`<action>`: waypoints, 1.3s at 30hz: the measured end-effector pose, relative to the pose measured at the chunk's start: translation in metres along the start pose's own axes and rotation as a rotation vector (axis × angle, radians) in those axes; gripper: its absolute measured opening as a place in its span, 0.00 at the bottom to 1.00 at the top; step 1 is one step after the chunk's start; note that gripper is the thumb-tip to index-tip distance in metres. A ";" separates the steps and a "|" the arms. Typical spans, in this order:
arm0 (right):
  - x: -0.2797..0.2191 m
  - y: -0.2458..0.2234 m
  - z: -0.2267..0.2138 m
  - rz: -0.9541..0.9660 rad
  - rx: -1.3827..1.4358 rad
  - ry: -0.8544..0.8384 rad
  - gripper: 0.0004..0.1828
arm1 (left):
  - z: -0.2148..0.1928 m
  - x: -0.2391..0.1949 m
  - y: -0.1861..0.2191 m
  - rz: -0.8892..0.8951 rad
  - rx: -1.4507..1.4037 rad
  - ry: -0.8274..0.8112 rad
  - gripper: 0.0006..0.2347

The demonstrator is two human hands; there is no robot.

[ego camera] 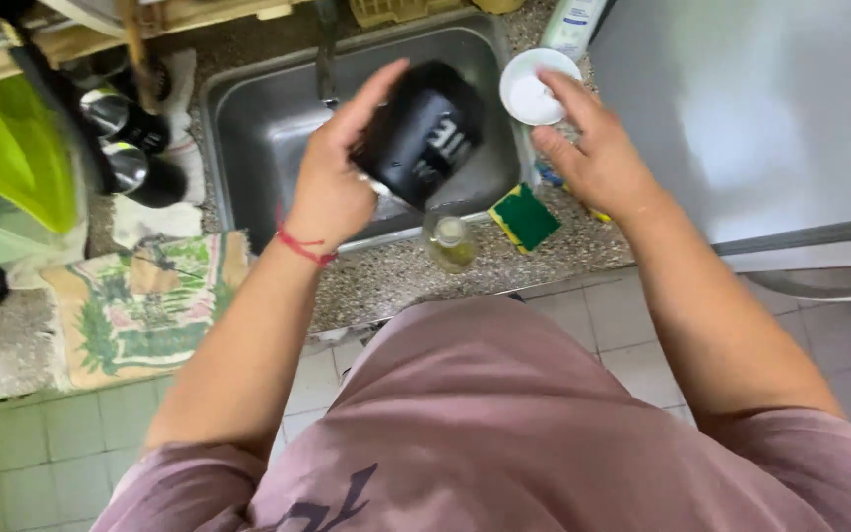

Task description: Thoroughly cleaning a black cup in a sink using a toothbrush and a sponge.

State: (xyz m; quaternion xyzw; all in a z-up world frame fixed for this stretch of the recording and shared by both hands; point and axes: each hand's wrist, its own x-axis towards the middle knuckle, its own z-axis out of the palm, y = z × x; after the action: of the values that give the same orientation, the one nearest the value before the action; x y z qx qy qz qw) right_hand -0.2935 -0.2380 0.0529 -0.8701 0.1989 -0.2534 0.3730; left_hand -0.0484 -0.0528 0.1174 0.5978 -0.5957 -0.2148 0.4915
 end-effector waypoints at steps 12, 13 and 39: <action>-0.108 0.186 0.042 0.489 -0.792 -0.279 0.16 | 0.012 -0.049 -0.025 -0.281 -0.017 0.290 0.34; -0.099 0.179 0.040 0.468 -0.784 -0.283 0.16 | 0.005 -0.054 -0.027 -0.285 -0.002 0.307 0.34; 0.054 -0.230 0.064 0.086 -0.385 -0.028 0.10 | -0.120 -0.048 -0.009 0.340 -0.150 0.178 0.22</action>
State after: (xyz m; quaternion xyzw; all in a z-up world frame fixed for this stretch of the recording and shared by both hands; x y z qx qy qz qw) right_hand -0.1771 -0.0836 0.2032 -0.9195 0.2753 -0.1823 0.2131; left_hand 0.0478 0.0300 0.1452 0.4668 -0.6246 -0.1191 0.6146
